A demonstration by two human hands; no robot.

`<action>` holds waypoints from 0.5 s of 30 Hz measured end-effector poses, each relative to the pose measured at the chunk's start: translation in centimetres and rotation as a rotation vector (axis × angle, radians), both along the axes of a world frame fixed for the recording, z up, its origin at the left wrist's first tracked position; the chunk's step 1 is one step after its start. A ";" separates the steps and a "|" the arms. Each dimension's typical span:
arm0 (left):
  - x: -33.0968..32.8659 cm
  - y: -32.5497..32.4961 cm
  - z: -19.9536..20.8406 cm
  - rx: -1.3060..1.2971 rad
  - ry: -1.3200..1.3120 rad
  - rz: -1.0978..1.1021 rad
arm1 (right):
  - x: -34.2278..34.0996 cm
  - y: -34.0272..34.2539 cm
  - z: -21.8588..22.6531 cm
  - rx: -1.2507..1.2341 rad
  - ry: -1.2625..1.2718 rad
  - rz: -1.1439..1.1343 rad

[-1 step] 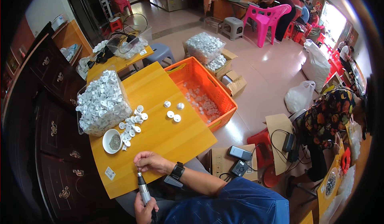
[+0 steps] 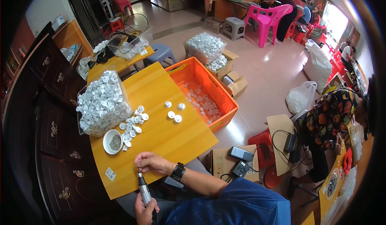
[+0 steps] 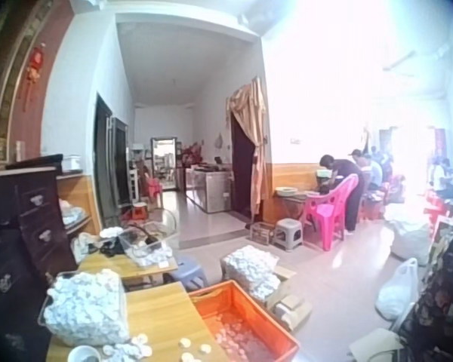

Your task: Using an electric screwdriver to attach screws to small white plastic housings for assembly.

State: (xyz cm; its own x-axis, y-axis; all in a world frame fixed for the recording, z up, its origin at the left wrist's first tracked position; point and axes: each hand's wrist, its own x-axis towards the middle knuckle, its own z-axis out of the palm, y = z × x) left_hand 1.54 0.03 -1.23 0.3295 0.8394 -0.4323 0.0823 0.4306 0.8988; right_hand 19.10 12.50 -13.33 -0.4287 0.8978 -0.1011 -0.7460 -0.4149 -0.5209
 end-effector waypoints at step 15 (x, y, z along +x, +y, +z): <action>-1.2 0.6 -3.3 0.256 0.208 0.006 | -0.1 0.5 0.2 -0.028 -0.133 0.009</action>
